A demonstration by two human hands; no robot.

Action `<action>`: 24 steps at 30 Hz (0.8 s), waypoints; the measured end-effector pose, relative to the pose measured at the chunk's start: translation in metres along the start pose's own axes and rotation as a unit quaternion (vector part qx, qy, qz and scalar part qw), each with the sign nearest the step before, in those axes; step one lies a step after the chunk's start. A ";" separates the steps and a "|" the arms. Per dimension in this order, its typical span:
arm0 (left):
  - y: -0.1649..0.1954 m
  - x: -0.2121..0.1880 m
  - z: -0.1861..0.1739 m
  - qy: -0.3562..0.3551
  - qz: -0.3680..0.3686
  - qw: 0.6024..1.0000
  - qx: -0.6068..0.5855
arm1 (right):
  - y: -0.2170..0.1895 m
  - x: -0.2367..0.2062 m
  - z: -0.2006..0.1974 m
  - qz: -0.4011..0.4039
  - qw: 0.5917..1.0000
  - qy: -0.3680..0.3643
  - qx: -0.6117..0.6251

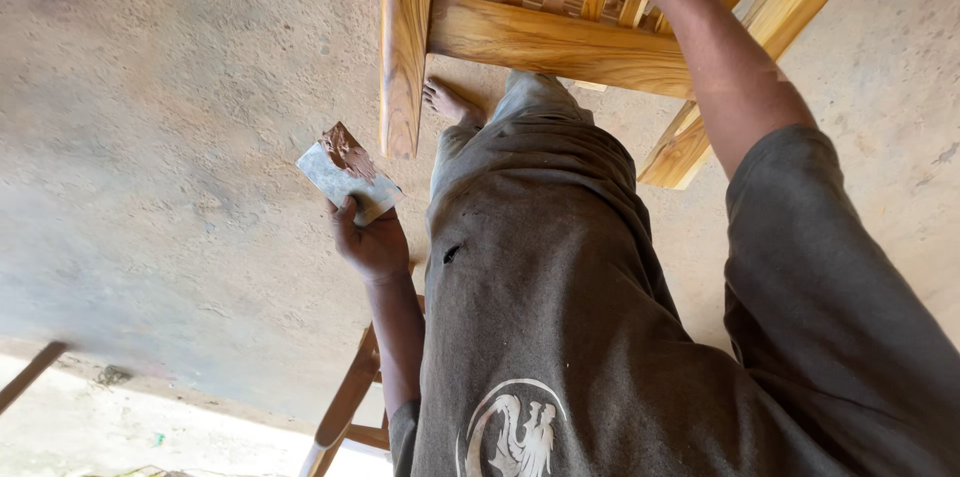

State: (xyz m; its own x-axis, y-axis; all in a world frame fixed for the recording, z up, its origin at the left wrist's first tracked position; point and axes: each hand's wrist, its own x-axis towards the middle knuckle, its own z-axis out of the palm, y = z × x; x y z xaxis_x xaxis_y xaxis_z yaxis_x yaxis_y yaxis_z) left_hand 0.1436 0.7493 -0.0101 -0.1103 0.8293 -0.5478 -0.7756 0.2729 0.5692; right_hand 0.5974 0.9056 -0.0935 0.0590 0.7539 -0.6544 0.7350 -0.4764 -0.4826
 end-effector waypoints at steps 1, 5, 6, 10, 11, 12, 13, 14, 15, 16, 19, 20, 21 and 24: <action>0.002 -0.001 0.000 0.014 0.001 1.000 -0.009 | -0.004 -0.003 0.002 0.085 0.996 -0.028 0.027; 0.004 -0.004 -0.002 0.036 0.004 0.999 -0.018 | -0.015 -0.006 0.021 -0.040 0.995 -0.050 -0.071; 0.004 -0.005 -0.003 0.037 0.003 0.999 -0.014 | -0.015 -0.005 0.027 -0.048 0.991 -0.057 -0.110; 0.001 -0.008 -0.004 0.057 -0.006 0.998 -0.004 | -0.004 0.008 0.037 -0.064 0.988 -0.032 -0.133; 0.001 -0.008 -0.003 0.056 -0.007 0.998 -0.005 | -0.001 0.012 0.037 -0.053 0.990 -0.044 -0.120; 0.000 -0.008 -0.003 0.055 -0.008 0.998 -0.005 | 0.000 0.014 0.036 -0.041 0.992 -0.056 -0.105; 0.000 -0.008 -0.001 0.054 -0.011 0.998 -0.005 | 0.002 0.016 0.035 -0.028 0.993 -0.068 -0.090; 0.001 -0.008 0.000 0.050 -0.010 0.999 0.001 | 0.004 0.018 0.035 -0.059 0.992 -0.064 -0.087; 0.001 -0.008 0.002 0.046 -0.009 0.999 0.007 | 0.006 0.019 0.035 -0.091 0.991 -0.058 -0.084; 0.001 -0.008 0.004 0.039 -0.007 0.999 0.012 | 0.006 0.020 0.035 -0.123 0.988 -0.050 -0.081; 0.002 -0.008 0.011 0.040 0.004 0.998 0.047 | 0.004 0.022 0.034 -0.113 0.989 -0.043 -0.089; 0.001 -0.008 0.012 0.046 0.002 0.998 0.039 | 0.003 0.023 0.035 -0.140 0.986 -0.025 -0.089; 0.001 -0.009 0.013 0.055 -0.001 0.998 0.032 | 0.002 0.024 0.035 -0.166 0.982 -0.010 -0.088; 0.000 -0.013 0.014 0.080 -0.002 0.996 0.042 | 0.000 0.028 0.038 -0.075 0.991 -0.051 -0.098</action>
State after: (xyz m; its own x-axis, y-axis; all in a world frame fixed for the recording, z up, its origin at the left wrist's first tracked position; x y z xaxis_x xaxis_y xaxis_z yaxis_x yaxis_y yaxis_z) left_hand 0.1538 0.7451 0.0052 -0.2097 0.7415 -0.6374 -0.7228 0.3215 0.6117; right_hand 0.5733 0.9098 -0.1343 -0.1226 0.7552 -0.6440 0.8477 -0.2577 -0.4636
